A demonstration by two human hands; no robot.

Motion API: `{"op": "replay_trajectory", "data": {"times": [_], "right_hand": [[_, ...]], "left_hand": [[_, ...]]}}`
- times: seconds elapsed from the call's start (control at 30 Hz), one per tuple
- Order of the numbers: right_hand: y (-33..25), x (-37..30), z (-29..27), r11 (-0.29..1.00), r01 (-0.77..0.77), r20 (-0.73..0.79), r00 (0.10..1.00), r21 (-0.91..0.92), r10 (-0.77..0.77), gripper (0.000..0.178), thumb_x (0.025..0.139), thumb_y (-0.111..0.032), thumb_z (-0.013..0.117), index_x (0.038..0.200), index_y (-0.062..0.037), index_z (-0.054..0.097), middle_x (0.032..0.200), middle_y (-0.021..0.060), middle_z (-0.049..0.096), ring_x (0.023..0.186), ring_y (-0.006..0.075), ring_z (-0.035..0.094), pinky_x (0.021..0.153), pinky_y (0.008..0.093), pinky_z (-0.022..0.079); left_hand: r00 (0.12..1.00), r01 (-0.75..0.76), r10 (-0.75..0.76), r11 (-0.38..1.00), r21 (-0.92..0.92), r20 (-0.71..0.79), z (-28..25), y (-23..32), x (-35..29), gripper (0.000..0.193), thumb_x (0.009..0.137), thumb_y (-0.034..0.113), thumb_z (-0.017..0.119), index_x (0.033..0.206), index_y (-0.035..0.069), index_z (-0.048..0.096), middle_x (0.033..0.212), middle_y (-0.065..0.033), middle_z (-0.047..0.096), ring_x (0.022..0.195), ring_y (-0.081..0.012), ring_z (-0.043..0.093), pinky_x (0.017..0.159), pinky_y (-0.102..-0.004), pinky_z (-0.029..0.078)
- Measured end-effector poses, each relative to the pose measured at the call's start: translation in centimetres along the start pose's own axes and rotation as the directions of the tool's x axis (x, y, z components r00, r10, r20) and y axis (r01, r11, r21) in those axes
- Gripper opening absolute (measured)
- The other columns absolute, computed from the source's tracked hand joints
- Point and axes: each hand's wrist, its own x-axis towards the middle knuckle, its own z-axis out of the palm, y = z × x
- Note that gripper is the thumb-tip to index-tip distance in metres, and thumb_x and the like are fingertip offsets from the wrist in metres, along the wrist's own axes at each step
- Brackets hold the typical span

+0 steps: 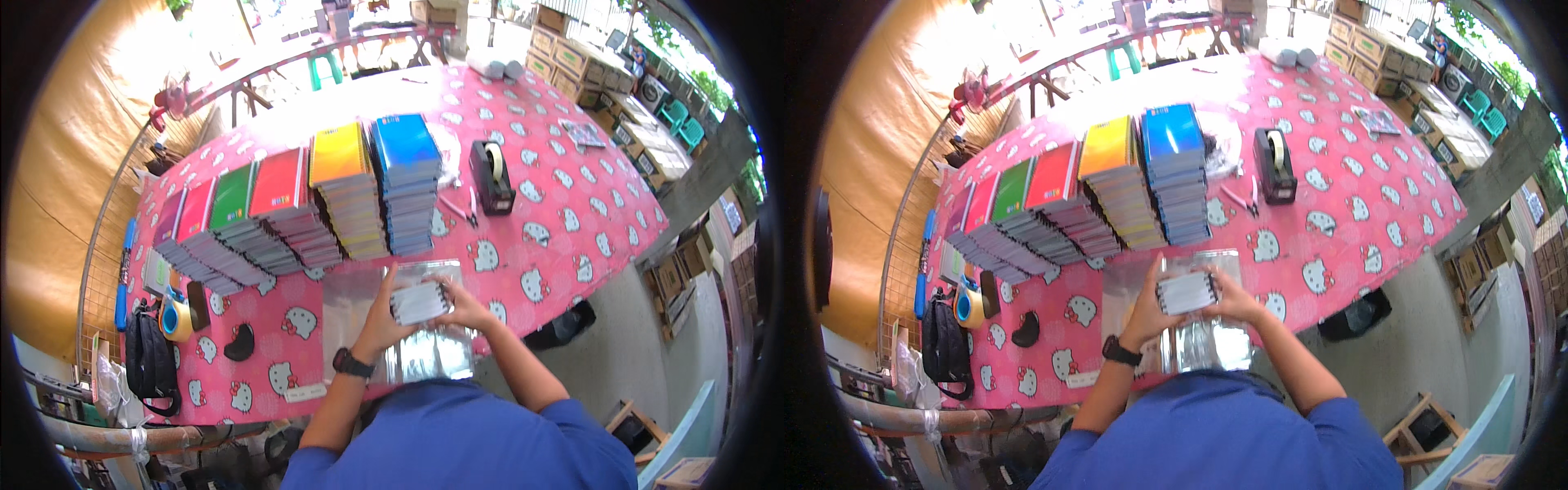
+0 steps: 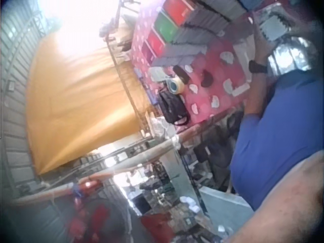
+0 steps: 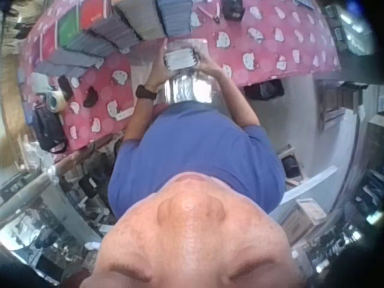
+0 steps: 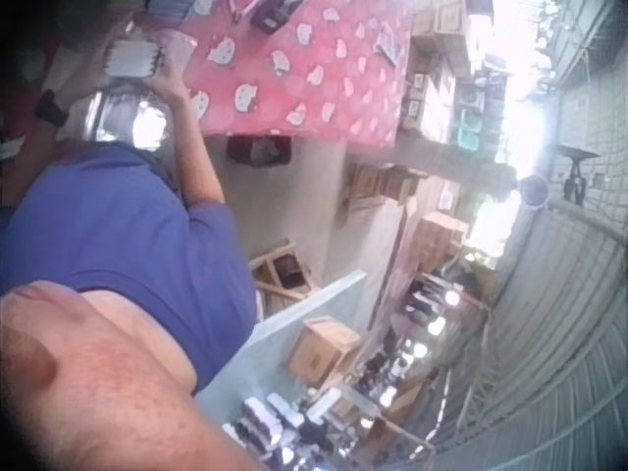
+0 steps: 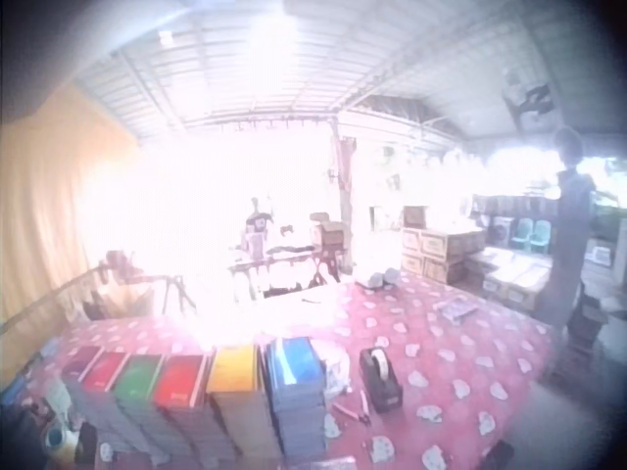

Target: The person stacks several small notebooks of different colors, places them inside a clear plastic bag, and seals the bag with tape from a dispenser.

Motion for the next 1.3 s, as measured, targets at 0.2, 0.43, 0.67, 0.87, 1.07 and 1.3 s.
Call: {"op": "replay_trajectory", "data": {"times": [0.2,0.43,0.67,0.87,1.07,1.3], "right_hand": [[-6.6,0.1,-1.1,0.989,0.0,-0.278,0.96,-0.146,-0.041,0.034,0.074,-0.022,0.068,0.102,-0.0034,0.062,0.093,0.0059,0.062,0.089,0.0156,0.058,0.08,0.0318,0.045],[-10.9,1.3,-1.7,0.79,-0.023,-0.326,0.918,-0.612,-0.226,0.014,0.075,-0.015,0.063,0.079,-0.0008,0.064,0.062,0.0052,0.06,0.059,0.0146,0.057,0.058,0.0294,0.046],[-6.2,-2.1,-2.8,0.915,0.125,0.144,0.987,-0.384,-0.075,0.039,0.059,-0.007,0.055,0.096,-0.0068,0.067,0.105,0.0033,0.062,0.108,0.022,0.046,0.097,0.0359,0.031],[-4.0,-1.6,-1.7,0.739,0.237,0.186,0.971,-0.631,-0.153,0.054,0.053,-0.004,0.054,0.104,-0.0209,0.065,0.132,-0.0055,0.047,0.123,0.0337,0.031,0.102,0.0519,0.023],[-3.8,-1.2,-2.5,0.727,0.278,0.357,0.933,-0.628,-0.048,0.065,0.053,-0.005,0.06,0.111,-0.0321,0.062,0.141,-0.0056,0.035,0.134,0.0356,0.015,0.106,0.0543,0.016],[-3.3,0.3,-3.0,0.739,0.304,0.408,0.912,-0.601,-0.043,0.063,0.058,-0.006,0.063,0.119,-0.0243,0.059,0.134,0.0064,0.044,0.133,0.0317,0.021,0.104,0.0529,0.02]], "left_hand": [[0.979,-0.167,0.134,0.962,-0.217,-0.156,-1.0,3.7,1.9,0.09,0.067,0.009,0.075,0.139,0.01,0.022,0.104,-0.0076,0.057,0.098,-0.0147,0.054,0.08,-0.0281,0.046],[0.894,-0.183,0.371,0.815,0.549,-0.253,-3.5,10.4,3.8,0.032,0.07,0.01,0.071,0.1,0.005,0.063,0.075,-0.0048,0.063,0.069,-0.0105,0.058,0.07,-0.028,0.046],[0.868,-0.493,0.254,0.539,0.683,0.426,-0.7,8.7,0.3,0.028,0.06,0.025,0.076,0.083,0.013,0.065,0.074,-0.0027,0.059,0.082,-0.0207,0.056,0.095,-0.0425,0.026],[0.897,-0.287,0.425,0.769,0.572,-0.121,-3.3,2.8,-3.1,0.025,0.07,0.0,0.052,0.091,0.007,0.065,0.095,-0.006,0.064,0.093,-0.0302,0.055,0.093,-0.041,0.033],[0.939,-0.342,0.211,0.616,0.71,0.27,-2.6,1.4,-3.0,0.056,0.066,0.001,0.053,0.119,0.017,0.055,0.128,-0.003,0.05,0.125,-0.0341,0.032,0.099,-0.0479,0.026],[0.934,-0.318,0.084,0.637,0.702,0.346,-0.9,1.8,-1.5,0.064,0.065,0.003,0.057,0.125,0.024,0.049,0.137,-0.0016,0.039,0.132,-0.0376,0.021,0.099,-0.0609,0.018]]}}
